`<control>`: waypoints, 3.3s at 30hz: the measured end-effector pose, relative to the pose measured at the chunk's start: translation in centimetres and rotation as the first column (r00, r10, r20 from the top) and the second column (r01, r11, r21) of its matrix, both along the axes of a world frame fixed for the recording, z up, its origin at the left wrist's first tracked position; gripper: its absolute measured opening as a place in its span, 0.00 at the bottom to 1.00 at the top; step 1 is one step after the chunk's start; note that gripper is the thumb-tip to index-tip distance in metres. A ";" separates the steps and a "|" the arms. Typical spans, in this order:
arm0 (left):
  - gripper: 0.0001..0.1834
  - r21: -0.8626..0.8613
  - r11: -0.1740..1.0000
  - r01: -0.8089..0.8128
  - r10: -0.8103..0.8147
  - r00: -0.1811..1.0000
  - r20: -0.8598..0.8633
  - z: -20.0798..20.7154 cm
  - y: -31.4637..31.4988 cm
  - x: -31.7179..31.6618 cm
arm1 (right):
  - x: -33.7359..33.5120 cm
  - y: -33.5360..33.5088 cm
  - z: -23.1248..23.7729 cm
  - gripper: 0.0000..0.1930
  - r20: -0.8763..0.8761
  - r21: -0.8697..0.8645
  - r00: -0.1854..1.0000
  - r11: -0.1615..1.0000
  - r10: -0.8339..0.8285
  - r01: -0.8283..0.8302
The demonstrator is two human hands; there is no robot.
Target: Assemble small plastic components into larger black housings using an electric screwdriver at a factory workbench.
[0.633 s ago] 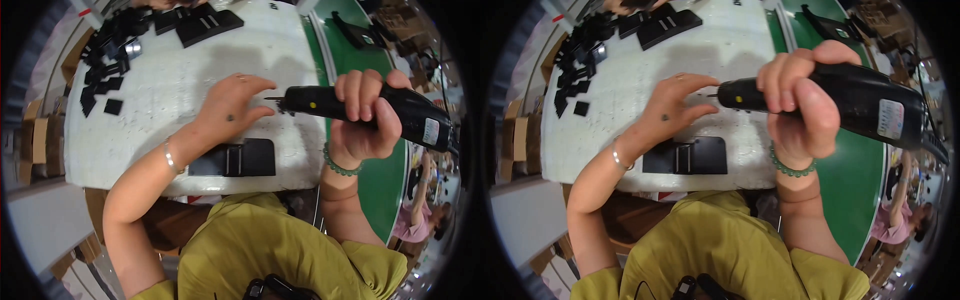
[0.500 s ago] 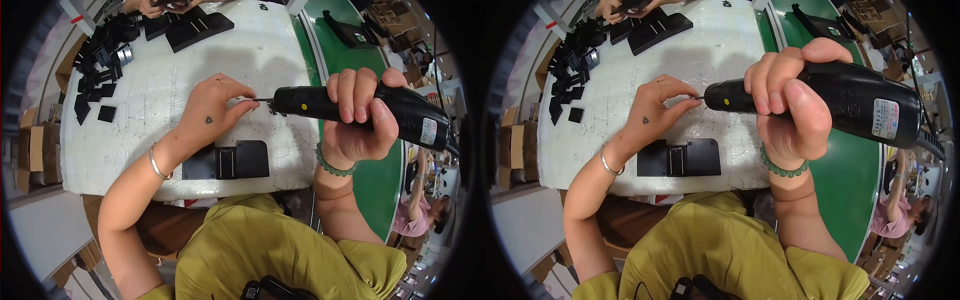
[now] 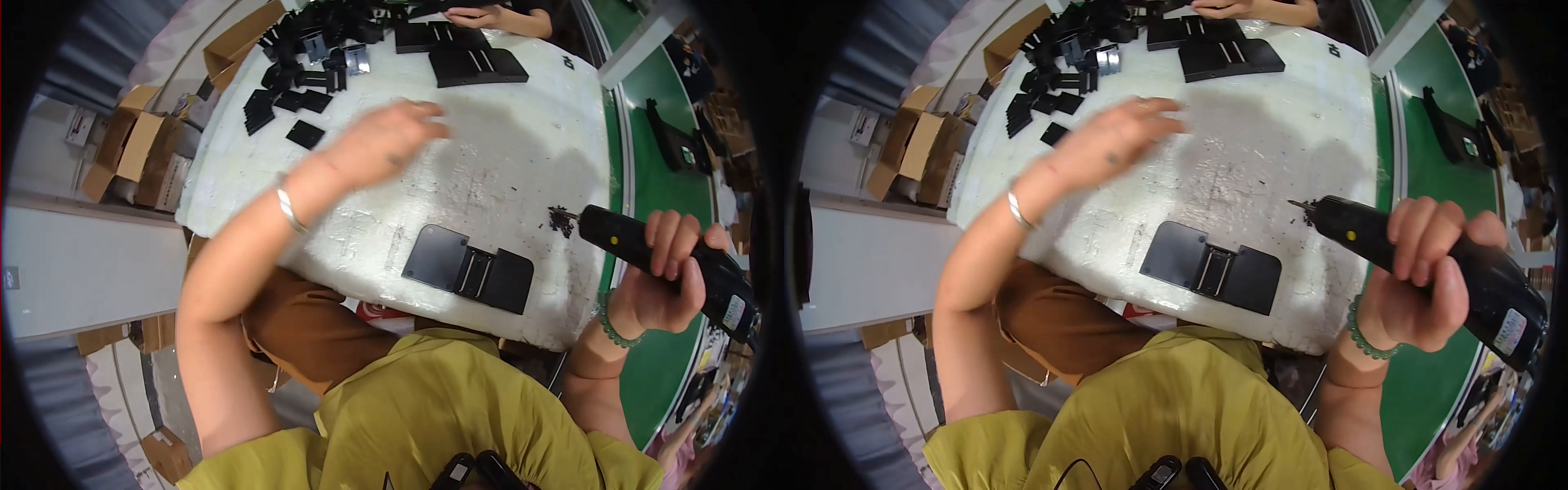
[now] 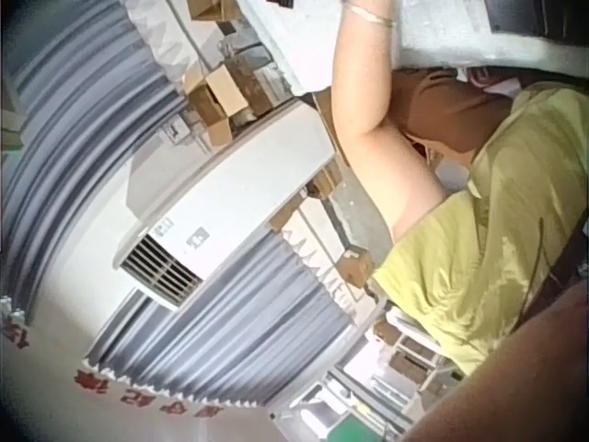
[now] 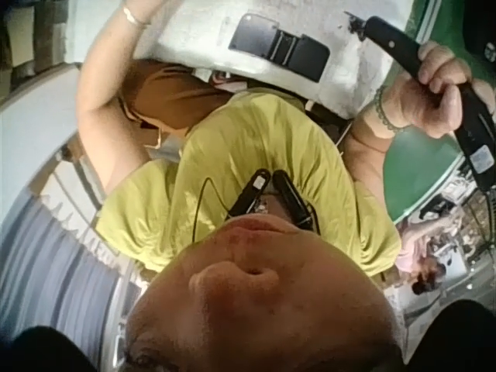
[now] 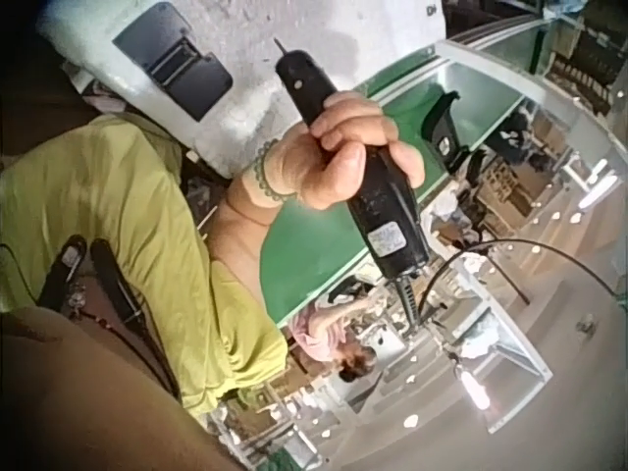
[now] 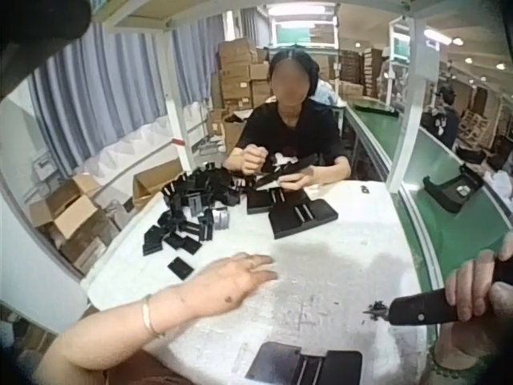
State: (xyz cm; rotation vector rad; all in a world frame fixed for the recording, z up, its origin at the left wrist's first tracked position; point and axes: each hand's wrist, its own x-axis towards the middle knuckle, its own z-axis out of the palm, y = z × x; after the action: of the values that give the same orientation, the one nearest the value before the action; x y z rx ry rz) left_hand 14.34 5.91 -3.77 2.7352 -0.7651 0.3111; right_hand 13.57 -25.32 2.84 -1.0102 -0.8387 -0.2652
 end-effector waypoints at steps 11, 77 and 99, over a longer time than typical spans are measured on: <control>0.13 0.269 0.952 -0.144 0.207 0.953 -0.223 1.0 9.5 -1.4 | -0.6 -0.2 0.3 0.19 -0.121 0.033 0.990 0.997 0.074 -0.071; 0.29 -0.251 0.953 -0.169 -0.083 0.653 -0.753 -3.1 -7.5 -5.9 | -4.7 7.6 -1.4 0.13 -0.114 -0.547 0.983 0.818 0.142 -0.181; 0.25 -0.425 0.891 -0.161 -0.054 0.891 -0.451 -2.5 -6.6 -6.6 | 4.7 5.8 -4.7 0.09 -0.181 -0.136 0.974 0.984 -0.140 0.116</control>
State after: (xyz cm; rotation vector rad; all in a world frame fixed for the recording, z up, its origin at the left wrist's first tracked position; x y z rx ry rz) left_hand 7.71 -0.73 -6.30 2.2498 -0.4162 -0.1317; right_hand 18.22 -19.54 -1.86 -1.1897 -0.6236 -0.2237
